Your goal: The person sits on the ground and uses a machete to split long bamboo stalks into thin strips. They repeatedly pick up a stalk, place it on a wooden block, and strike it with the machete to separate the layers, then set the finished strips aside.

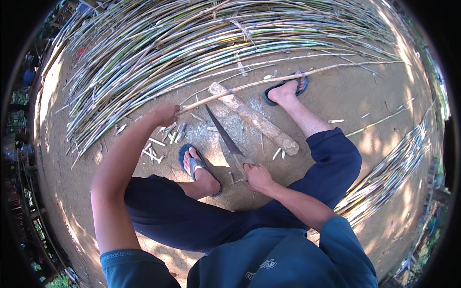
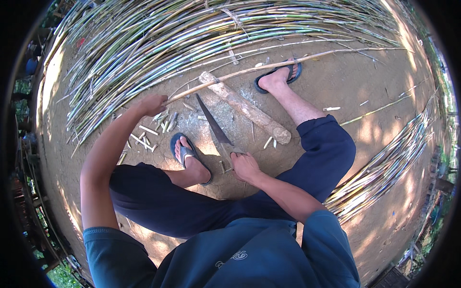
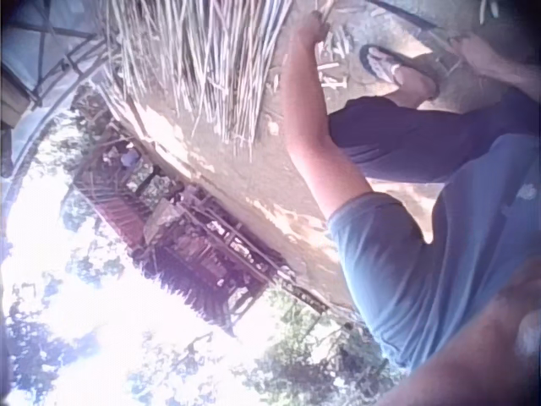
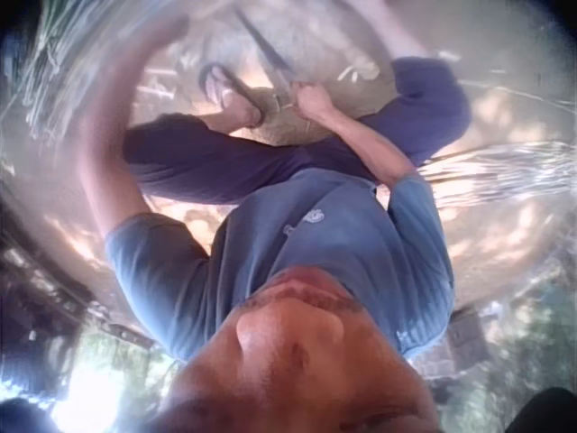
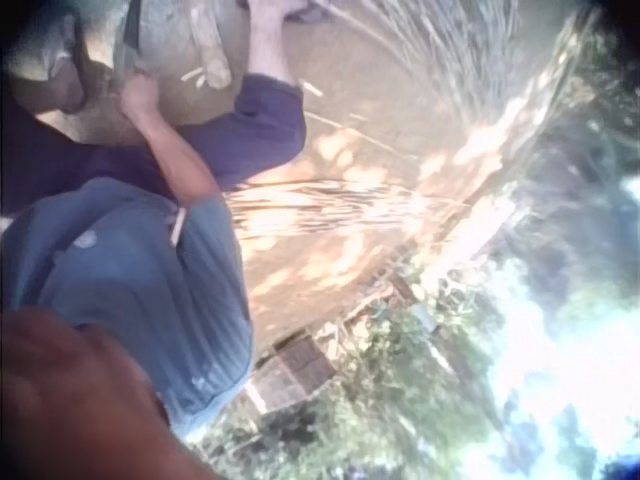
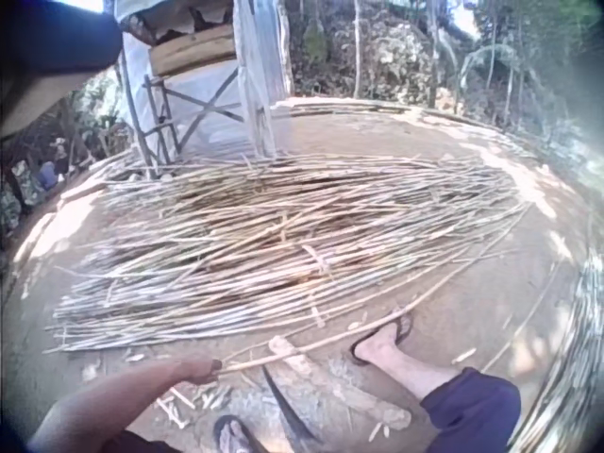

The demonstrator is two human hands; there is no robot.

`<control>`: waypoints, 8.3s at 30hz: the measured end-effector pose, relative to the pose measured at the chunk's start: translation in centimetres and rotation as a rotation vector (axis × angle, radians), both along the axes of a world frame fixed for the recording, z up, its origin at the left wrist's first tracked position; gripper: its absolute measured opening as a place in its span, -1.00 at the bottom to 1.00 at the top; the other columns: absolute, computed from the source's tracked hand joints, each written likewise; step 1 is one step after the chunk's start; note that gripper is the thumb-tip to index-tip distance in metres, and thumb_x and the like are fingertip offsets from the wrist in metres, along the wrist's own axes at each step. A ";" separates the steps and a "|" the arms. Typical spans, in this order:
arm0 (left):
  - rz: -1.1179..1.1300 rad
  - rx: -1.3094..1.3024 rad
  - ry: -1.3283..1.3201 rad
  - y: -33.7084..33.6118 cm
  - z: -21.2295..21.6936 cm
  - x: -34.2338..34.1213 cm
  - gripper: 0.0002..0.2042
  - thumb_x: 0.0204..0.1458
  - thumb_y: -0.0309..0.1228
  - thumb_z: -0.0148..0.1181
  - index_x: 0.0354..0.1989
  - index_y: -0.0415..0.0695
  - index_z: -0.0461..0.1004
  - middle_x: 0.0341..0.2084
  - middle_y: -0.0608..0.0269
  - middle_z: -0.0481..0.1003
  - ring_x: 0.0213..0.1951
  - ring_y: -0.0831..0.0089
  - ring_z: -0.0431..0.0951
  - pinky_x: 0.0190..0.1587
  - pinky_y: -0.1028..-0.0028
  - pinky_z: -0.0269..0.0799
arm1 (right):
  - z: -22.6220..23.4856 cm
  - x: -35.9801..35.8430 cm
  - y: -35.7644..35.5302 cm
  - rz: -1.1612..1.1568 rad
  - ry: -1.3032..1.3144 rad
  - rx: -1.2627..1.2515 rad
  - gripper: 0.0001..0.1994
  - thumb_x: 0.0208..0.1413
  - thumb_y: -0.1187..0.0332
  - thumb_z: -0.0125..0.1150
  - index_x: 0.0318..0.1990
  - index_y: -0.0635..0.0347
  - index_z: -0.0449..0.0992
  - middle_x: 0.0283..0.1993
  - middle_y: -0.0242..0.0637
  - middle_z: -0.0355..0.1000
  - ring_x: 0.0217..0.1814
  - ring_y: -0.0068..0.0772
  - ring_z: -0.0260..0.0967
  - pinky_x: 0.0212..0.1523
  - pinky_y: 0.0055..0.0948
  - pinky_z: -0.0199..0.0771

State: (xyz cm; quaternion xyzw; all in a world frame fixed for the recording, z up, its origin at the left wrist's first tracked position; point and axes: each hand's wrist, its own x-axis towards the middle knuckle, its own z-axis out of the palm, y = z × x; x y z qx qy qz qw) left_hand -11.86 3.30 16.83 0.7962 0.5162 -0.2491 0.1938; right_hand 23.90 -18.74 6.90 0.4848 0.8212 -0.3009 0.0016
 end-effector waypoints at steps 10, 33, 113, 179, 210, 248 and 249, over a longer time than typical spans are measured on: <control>0.418 0.265 -0.167 -1.2 -5.8 2.9 -0.71 0.04 -0.40 0.02 -0.03 0.00 0.48 -0.20 0.03 0.58 -0.12 0.05 0.59 -0.08 0.13 0.50 | 15.4 4.6 -8.9 -0.633 0.349 -0.305 -0.85 -0.11 0.52 0.11 -0.34 0.30 0.33 -0.49 0.01 0.37 -0.44 0.11 0.39 -0.37 -0.18 0.39; 0.629 0.083 -0.184 -10.9 -13.9 -1.8 -0.65 0.05 -0.13 0.08 -0.12 -0.08 0.56 -0.20 -0.04 0.57 -0.12 0.04 0.57 -0.03 0.14 0.47 | 6.4 -2.3 -0.2 -0.658 0.677 -0.213 -0.65 0.30 0.16 0.00 -0.29 0.32 0.47 -0.59 -0.39 0.29 -0.52 -0.57 0.26 -0.48 -0.47 0.25; 0.729 0.184 -0.163 -2.5 -15.8 10.1 -0.71 0.09 -0.35 -0.07 -0.28 -0.11 0.63 -0.31 0.05 0.62 -0.22 0.14 0.65 -0.20 0.26 0.56 | 2.0 -6.1 8.0 -0.777 0.093 -0.503 -0.60 -0.02 0.13 0.19 -0.62 0.36 0.49 -0.70 -0.09 0.39 -0.62 -0.27 0.40 -0.47 -0.19 0.34; 0.725 0.230 -0.250 -2.0 -16.8 10.1 -0.72 0.01 -0.32 0.00 -0.38 -0.20 0.63 -0.41 -0.10 0.60 -0.30 0.03 0.65 -0.23 0.17 0.57 | -0.2 -9.7 15.2 -0.784 0.148 -0.671 -0.66 0.11 0.16 0.13 -0.62 0.18 0.41 -0.69 -0.39 0.31 -0.68 -0.54 0.19 -0.64 -0.34 0.15; 0.733 0.246 -0.168 -0.8 -17.9 7.7 -0.75 0.07 -0.38 -0.05 -0.34 -0.10 0.62 -0.36 0.02 0.62 -0.29 0.12 0.65 -0.26 0.22 0.56 | -0.1 -6.5 13.3 -0.788 0.102 -0.726 -0.64 0.00 0.20 0.20 -0.64 0.33 0.43 -0.72 -0.23 0.34 -0.69 -0.41 0.24 -0.61 -0.26 0.19; 0.775 0.306 -0.319 -9.4 -16.9 10.3 -0.74 0.01 -0.36 -0.02 -0.32 -0.16 0.62 -0.29 0.01 0.61 -0.20 0.13 0.64 -0.14 0.22 0.54 | -0.7 -1.8 -0.8 -0.796 0.287 -0.635 -0.69 0.04 0.20 0.17 -0.62 0.22 0.44 -0.69 -0.43 0.32 -0.69 -0.55 0.21 -0.64 -0.42 0.16; 0.771 0.320 -0.328 -9.4 -17.1 10.4 -0.74 0.02 -0.36 -0.03 -0.31 -0.16 0.61 -0.30 0.01 0.61 -0.20 0.13 0.63 -0.15 0.22 0.54 | -1.0 -1.6 -0.5 -0.828 0.309 -0.622 -0.69 0.03 0.20 0.18 -0.62 0.22 0.44 -0.69 -0.43 0.32 -0.69 -0.55 0.21 -0.64 -0.42 0.15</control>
